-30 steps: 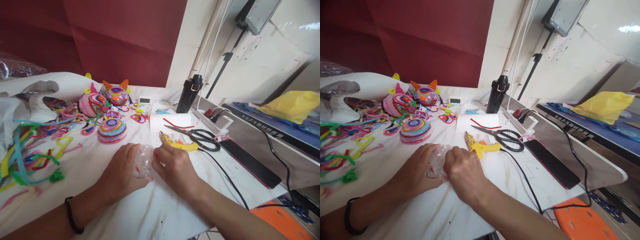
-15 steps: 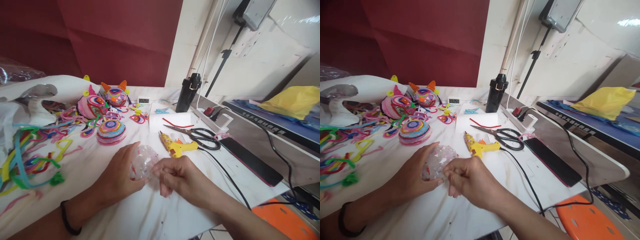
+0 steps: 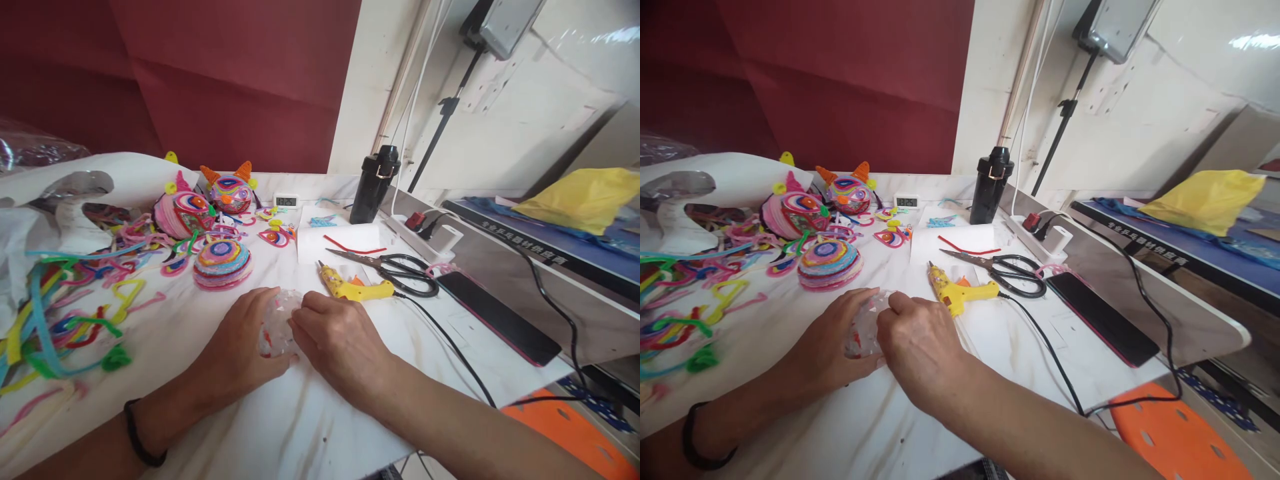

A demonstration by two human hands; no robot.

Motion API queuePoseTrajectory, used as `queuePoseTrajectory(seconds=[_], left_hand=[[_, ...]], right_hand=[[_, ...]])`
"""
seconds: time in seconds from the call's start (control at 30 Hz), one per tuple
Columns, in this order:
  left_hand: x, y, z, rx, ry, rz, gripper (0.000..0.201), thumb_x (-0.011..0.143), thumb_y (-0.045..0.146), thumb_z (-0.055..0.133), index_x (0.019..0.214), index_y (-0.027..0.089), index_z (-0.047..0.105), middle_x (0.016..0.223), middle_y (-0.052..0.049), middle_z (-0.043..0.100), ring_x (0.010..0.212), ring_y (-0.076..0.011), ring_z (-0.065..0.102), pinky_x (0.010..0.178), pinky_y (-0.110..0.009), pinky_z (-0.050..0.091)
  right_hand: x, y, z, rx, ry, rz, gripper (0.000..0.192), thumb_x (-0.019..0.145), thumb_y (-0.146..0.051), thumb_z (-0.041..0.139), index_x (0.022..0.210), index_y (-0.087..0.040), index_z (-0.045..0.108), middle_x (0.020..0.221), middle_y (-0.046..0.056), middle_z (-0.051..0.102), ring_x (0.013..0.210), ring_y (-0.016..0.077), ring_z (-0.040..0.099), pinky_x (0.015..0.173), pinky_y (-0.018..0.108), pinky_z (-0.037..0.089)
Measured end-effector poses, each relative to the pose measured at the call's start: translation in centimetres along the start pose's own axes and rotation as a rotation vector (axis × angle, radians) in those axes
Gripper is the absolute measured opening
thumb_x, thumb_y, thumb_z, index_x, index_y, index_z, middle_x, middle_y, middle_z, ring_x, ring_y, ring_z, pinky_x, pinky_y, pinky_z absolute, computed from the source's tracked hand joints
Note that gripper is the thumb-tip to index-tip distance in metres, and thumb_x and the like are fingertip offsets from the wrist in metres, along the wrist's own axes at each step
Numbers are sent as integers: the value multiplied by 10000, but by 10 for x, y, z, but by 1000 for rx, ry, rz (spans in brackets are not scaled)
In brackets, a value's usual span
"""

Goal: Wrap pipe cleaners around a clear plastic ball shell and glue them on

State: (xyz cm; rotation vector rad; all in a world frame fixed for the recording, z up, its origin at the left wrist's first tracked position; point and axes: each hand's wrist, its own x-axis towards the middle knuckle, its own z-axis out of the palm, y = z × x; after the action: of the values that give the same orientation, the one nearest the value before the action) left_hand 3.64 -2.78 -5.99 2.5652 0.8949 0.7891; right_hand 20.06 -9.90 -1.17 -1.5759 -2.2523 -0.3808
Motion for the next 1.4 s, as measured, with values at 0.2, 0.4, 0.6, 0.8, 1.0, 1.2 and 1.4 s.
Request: queuePoseTrajectory(seconds=[0.2,0.4,0.6,0.8,1.0,1.2,1.4], left_hand=[[2,5,-3,-24,8,-22,680,643,273,681,1236,254,350,1208,-105,551,1116,-327,562,898,-519,508],[5,9,-5,-30,38,-6,643,618,258,675,1206,229,416,1160,-92,592,1047,-313,605,862,-478,532],[4,7,-4,-21,23,-20,663,628,257,670,1219,232,373,1190,-105,560,1094,-326,568,909,-514,500],[4,8,-6,6,-11,-8,648,644,244,670,1216,219,365,1184,-104,548,1096,-331,558,906,-494,510],[1,0,1,-16,28,-3,698,633,270,686,1250,258,360,1194,-84,547,1100,-317,556,905,-506,505],[1,2,-1,-41,19,-23,695,639,298,694,1258,281,378,1223,-79,554,1122,-322,554,922,-515,496],[3,3,-3,-20,-19,-36,662,656,340,686,1239,222,393,1250,-112,542,1148,-320,539,954,-526,471]], right_hand=[[2,-5,1,9,51,42,233,785,-59,607,570,-147,596,589,-7,551,457,101,459,435,258,231],[-1,-10,11,14,237,68,239,739,-33,577,535,-157,574,547,-11,535,434,112,440,423,267,236],[-2,-6,18,0,326,68,275,770,-34,484,544,-162,576,556,0,532,434,114,436,435,256,265],[-10,3,13,342,240,140,213,825,-93,469,762,-128,668,728,47,612,588,126,574,548,222,432],[-12,-4,9,222,206,95,257,893,-144,495,679,-138,636,684,37,583,548,119,538,532,227,419],[-6,-10,4,-3,181,45,265,785,-21,531,566,-167,564,561,3,539,444,133,478,422,276,302],[-5,-19,-1,-86,164,-47,174,634,9,534,617,-162,567,590,42,580,462,188,529,361,289,301]])
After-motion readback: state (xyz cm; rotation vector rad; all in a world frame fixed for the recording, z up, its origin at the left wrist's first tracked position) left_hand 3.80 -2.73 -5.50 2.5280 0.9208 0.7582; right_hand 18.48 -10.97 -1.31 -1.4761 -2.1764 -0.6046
